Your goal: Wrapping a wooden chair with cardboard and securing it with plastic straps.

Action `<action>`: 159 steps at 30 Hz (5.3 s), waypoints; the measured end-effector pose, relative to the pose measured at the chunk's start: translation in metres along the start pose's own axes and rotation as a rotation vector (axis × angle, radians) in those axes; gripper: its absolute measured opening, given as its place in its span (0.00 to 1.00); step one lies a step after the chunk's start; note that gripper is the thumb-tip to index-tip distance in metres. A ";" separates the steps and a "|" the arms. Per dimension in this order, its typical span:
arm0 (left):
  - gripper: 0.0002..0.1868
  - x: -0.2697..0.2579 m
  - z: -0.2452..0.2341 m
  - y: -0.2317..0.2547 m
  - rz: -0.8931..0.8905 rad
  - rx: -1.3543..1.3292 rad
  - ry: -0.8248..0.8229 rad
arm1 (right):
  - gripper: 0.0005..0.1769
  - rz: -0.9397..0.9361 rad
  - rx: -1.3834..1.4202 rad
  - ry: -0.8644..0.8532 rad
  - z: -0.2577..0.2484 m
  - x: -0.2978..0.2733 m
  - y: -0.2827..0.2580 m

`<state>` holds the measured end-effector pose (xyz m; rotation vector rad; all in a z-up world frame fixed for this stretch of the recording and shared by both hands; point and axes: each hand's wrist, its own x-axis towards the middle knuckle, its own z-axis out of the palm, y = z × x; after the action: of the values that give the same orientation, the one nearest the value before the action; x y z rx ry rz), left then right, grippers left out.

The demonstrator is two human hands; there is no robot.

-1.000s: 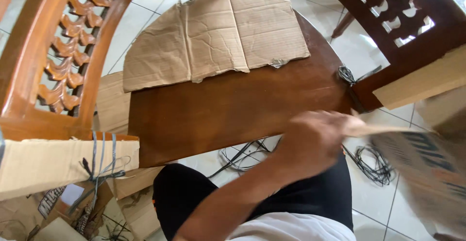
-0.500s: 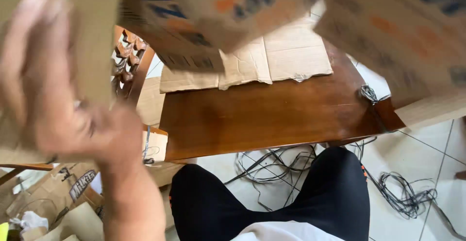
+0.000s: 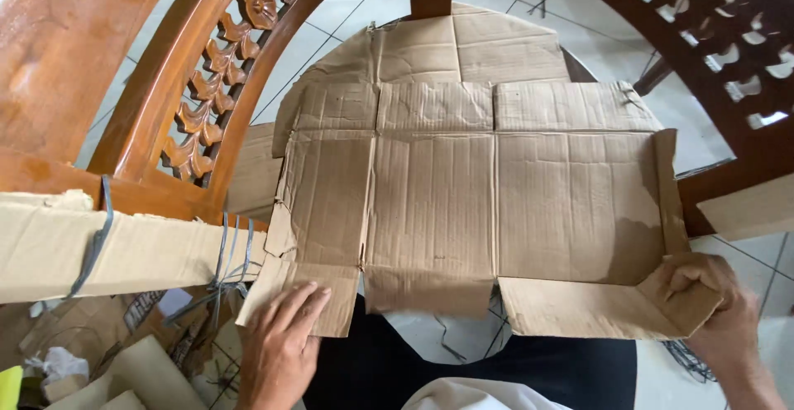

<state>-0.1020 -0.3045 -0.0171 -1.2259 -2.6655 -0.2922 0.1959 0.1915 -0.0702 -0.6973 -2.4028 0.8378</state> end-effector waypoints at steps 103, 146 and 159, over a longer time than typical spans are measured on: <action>0.61 0.217 0.090 -0.016 -0.503 0.077 -0.080 | 0.51 0.316 -0.478 -0.188 0.103 0.218 -0.038; 0.48 0.252 0.092 -0.004 -0.147 0.133 -0.019 | 0.63 -0.082 -0.430 -0.228 0.109 0.205 -0.032; 0.51 0.223 0.077 0.030 -0.286 0.006 -0.007 | 0.58 -0.134 -0.500 -0.151 0.101 0.188 -0.056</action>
<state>-0.2287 -0.1042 -0.0311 -0.8415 -2.8428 -0.3213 -0.0213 0.2248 -0.0489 -0.6579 -2.7918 0.2361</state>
